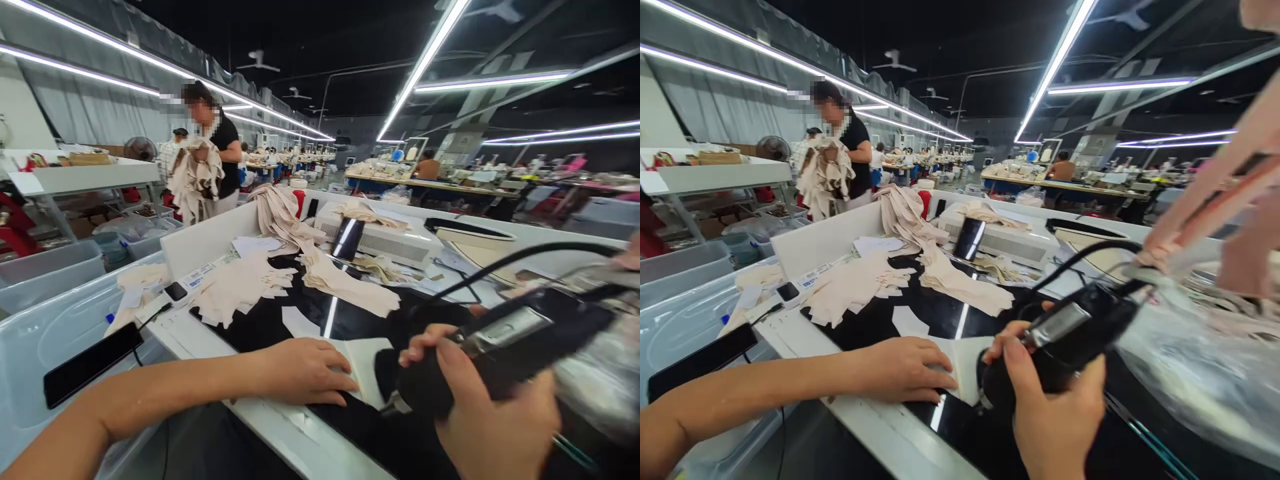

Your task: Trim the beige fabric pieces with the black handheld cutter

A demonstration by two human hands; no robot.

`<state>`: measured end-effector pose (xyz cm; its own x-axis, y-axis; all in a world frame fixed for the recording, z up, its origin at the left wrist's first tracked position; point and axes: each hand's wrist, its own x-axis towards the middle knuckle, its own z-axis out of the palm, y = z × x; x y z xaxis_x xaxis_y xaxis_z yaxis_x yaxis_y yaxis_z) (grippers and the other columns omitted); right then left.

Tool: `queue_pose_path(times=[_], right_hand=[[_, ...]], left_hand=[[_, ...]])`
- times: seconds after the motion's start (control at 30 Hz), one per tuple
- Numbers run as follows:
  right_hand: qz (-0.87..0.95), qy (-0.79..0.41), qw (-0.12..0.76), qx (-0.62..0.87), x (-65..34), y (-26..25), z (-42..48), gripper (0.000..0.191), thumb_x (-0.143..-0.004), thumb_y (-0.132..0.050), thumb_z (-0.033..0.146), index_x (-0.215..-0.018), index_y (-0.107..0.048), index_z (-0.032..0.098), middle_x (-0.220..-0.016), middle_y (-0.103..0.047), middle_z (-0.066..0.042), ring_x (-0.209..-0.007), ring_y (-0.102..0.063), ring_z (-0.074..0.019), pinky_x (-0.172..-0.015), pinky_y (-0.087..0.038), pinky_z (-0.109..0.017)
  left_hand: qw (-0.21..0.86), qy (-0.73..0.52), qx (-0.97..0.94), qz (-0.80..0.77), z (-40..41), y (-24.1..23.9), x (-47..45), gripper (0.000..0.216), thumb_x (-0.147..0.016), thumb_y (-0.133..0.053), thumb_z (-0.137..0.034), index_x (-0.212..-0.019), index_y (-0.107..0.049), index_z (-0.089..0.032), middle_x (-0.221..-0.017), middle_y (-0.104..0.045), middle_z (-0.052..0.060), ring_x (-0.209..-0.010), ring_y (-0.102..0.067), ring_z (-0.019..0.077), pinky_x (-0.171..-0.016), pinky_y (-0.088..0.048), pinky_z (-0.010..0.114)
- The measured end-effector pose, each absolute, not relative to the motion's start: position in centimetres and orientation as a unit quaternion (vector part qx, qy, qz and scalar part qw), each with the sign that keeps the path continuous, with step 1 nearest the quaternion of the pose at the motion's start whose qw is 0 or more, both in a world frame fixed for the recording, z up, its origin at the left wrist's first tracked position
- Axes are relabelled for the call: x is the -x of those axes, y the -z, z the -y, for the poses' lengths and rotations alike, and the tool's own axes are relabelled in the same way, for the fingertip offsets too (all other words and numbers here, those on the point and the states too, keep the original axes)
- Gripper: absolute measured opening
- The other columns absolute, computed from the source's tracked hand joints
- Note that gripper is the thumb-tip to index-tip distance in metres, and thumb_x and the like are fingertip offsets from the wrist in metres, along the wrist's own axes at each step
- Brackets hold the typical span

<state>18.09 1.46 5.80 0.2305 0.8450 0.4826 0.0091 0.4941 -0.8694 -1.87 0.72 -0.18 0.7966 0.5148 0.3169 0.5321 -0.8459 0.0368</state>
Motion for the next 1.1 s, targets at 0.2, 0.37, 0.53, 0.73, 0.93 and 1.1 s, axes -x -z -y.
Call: queue_pose_path(times=[0.2,0.37,0.53,0.73,0.93,1.1], right_hand=[[0.523,-0.343,0.708,0.329,-18.1,-6.6,-0.3,0.04,-0.078,-0.084,0.043,-0.101,-0.054,0.028,-0.077,-0.062,0.007,-0.055,-0.059,-0.013,-0.052,-0.056,-0.029],[0.526,-0.343,0.711,0.316,-18.2,-6.6,0.1,0.035,-0.081,-0.081,0.038,-0.096,-0.051,0.028,-0.077,-0.063,0.007,-0.055,-0.06,-0.0121,-0.051,-0.056,-0.028],[0.518,-0.335,0.718,0.322,-18.2,-6.4,-0.3,0.036,-0.08,-0.082,0.039,-0.095,-0.051,0.028,-0.079,-0.064,0.007,-0.056,-0.06,-0.0118,-0.051,-0.056,-0.028],[0.516,-0.332,0.723,0.317,-18.3,-6.2,-0.3,0.033,-0.082,-0.081,0.036,-0.095,-0.052,0.028,-0.078,-0.064,0.008,-0.053,-0.06,-0.0111,-0.05,-0.054,-0.027],[0.507,-0.352,0.72,0.317,-18.0,-6.0,0.0,0.034,-0.08,-0.082,0.037,-0.095,-0.052,0.027,-0.078,-0.065,0.008,-0.053,-0.061,-0.0109,-0.049,-0.053,-0.025],[0.503,-0.349,0.725,0.316,-17.7,-5.9,-0.3,0.035,-0.079,-0.082,0.036,-0.097,-0.054,0.027,-0.078,-0.065,0.008,-0.054,-0.061,-0.011,-0.049,-0.053,-0.025]], left_hand=[[-0.014,0.199,0.938,0.284,0.5,-0.3,3.1,0.025,-0.104,-0.061,-0.027,-0.125,-0.067,-0.015,-0.125,-0.069,0.013,-0.114,-0.066,0.0252,-0.103,-0.053,0.038],[-0.029,0.216,0.935,0.281,0.9,-0.5,3.0,0.023,-0.106,-0.053,-0.023,-0.122,-0.068,-0.016,-0.122,-0.07,0.013,-0.111,-0.067,0.0233,-0.101,-0.054,0.037],[-0.02,0.216,0.935,0.281,0.5,-0.5,1.1,0.013,-0.103,-0.059,-0.018,-0.111,-0.068,-0.015,-0.112,-0.071,0.009,-0.101,-0.069,0.0212,-0.091,-0.056,0.032],[-0.017,0.185,0.943,0.277,-0.4,-0.7,-1.1,0.005,-0.101,-0.064,-0.02,-0.098,-0.065,-0.017,-0.101,-0.07,0.006,-0.094,-0.068,0.0198,-0.086,-0.053,0.029],[-0.025,0.181,0.938,0.296,-0.7,-0.3,-1.6,0.015,-0.102,-0.059,-0.02,-0.089,-0.066,-0.017,-0.091,-0.07,0.004,-0.086,-0.067,0.0184,-0.08,-0.051,0.028],[-0.063,0.2,0.926,0.314,-0.4,-0.3,-1.4,0.012,-0.1,-0.061,-0.014,-0.091,-0.069,-0.016,-0.095,-0.072,0.004,-0.089,-0.068,0.018,-0.082,-0.051,0.027]])
